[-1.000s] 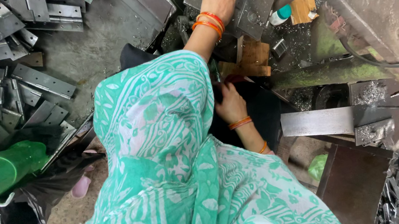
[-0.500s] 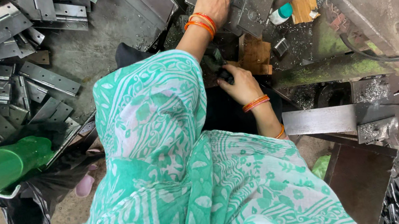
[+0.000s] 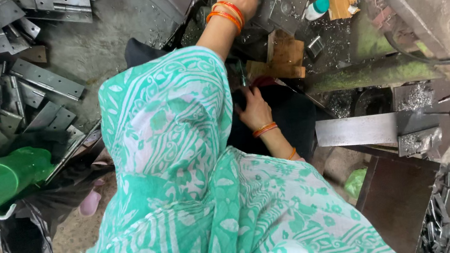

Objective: The person repeatedly picks up metal hinge-like parts from a bin, places them under a drill press, and operates the machine to drill holes. After each cycle, the person removes the processed part and returns it to the bin. The task is performed continuously with one part at a time.

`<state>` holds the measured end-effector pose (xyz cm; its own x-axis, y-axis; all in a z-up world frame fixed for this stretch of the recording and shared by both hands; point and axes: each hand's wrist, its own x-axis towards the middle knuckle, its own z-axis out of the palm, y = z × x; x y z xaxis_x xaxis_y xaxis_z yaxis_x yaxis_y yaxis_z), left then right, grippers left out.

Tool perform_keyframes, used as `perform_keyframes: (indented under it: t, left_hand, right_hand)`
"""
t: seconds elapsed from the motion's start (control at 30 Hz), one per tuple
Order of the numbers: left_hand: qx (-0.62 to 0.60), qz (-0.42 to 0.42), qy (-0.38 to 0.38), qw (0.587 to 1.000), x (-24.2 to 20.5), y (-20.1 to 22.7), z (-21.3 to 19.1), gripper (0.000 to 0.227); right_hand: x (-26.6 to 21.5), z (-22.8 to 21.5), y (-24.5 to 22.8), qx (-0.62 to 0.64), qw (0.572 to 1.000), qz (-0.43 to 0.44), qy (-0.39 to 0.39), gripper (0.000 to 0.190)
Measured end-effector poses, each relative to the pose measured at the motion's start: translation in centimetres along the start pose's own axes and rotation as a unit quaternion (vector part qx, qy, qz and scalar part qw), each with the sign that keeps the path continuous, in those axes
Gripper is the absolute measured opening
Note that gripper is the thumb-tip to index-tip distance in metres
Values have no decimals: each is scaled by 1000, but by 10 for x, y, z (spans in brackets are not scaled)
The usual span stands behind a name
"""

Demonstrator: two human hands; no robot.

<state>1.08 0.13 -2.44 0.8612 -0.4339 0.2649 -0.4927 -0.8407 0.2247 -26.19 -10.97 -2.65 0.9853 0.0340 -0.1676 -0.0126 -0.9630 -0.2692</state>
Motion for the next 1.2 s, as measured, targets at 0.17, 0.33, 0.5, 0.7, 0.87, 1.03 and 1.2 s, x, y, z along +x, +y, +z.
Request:
perform_keyframes:
  t: [0.17, 0.33, 0.5, 0.7, 0.87, 1.03, 1.2]
  left_hand:
    - [4, 3, 11, 1000, -12, -4, -8, 34]
    - [27, -6, 20, 999, -14, 3, -12, 34]
    - [48, -18, -11, 999, -23, 14, -14, 37]
    - [51, -30, -11, 998, -11, 12, -6, 41]
    - [45, -58, 32, 997, 14, 11, 4, 42]
    - [44, -67, 19, 997, 20, 11, 11, 39]
    - [38, -61, 44, 996, 12, 12, -4, 37]
  right_hand:
    - [2, 20, 8, 5, 1000, -14, 24, 51]
    - [-1, 31, 17, 28, 997, -48, 56, 48]
    - [-2, 17, 7, 35, 999, -23, 10, 50]
    - [30, -51, 1, -1, 995, -99, -11, 49]
    - [45, -68, 0, -31, 995, -90, -9, 53]
    - [19, -17, 4, -58, 997, 10, -51, 54]
    - [1, 37, 16, 55, 996, -21, 61, 52]
